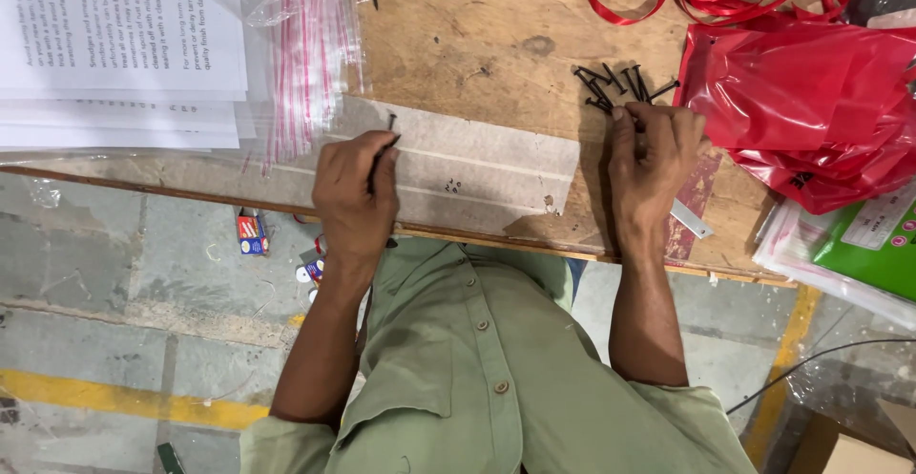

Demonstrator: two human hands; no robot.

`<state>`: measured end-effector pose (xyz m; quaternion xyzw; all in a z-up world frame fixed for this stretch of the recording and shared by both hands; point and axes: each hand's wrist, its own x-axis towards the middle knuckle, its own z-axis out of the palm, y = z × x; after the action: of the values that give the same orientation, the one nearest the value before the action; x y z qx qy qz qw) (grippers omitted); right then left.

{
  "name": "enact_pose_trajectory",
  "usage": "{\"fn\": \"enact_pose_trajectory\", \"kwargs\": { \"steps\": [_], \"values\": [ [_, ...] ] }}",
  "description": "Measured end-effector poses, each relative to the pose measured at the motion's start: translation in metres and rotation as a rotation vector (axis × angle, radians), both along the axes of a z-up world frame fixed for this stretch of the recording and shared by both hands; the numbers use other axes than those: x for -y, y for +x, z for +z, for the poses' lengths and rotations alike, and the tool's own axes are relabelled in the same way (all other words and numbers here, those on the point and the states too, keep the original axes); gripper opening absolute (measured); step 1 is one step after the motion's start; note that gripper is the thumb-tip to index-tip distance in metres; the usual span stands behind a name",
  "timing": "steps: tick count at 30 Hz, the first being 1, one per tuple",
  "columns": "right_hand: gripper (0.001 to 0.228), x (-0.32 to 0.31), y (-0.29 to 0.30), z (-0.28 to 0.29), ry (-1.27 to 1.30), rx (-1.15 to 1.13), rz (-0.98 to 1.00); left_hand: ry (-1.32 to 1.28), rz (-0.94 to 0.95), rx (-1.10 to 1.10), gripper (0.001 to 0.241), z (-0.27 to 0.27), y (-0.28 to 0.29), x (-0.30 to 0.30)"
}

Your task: The person folds and ties red printed ribbons at a workbench, pressing the folds flat and setting finished ribbons aside. They then gather black screws from the table, count them in their palm, and arrange the screws into a pile on the bench.

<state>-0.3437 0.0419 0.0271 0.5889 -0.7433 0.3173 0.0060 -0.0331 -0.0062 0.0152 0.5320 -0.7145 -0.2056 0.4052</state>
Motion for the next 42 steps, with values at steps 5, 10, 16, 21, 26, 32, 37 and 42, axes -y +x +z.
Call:
{"fn": "enact_pose_trajectory", "kwargs": {
  "steps": [5,10,16,21,26,32,37,42],
  "values": [
    [0.01,-0.005,-0.002,-0.001,-0.04,0.085,0.013,-0.022,-0.012,-0.004,0.02,0.005,-0.015,0.004],
    [0.009,-0.006,-0.01,-0.01,-0.087,0.071,0.04,-0.033,0.031,-0.004,0.024,0.008,-0.013,0.008],
    [0.01,-0.002,0.0,-0.007,-0.127,0.014,0.046,-0.081,0.036,0.049,0.023,0.004,-0.013,0.011],
    [0.018,0.047,0.06,0.016,-0.045,0.086,0.341,-0.116,-0.008,0.025,0.025,0.004,-0.012,0.012],
    [0.021,0.136,0.126,0.001,0.041,0.18,0.536,-0.145,-0.014,0.023,0.029,-0.001,-0.008,0.011],
    [0.018,0.19,0.17,-0.014,0.075,0.021,0.473,-0.131,-0.029,-0.005,0.033,-0.009,-0.002,0.012],
    [0.016,0.186,0.163,-0.022,0.103,-0.068,0.395,-0.107,-0.057,-0.017,0.04,-0.008,0.0,0.01],
    [0.012,0.142,0.134,-0.002,0.169,-0.018,0.544,-0.066,-0.038,-0.054,0.038,-0.007,0.0,0.01]
  ]
}}
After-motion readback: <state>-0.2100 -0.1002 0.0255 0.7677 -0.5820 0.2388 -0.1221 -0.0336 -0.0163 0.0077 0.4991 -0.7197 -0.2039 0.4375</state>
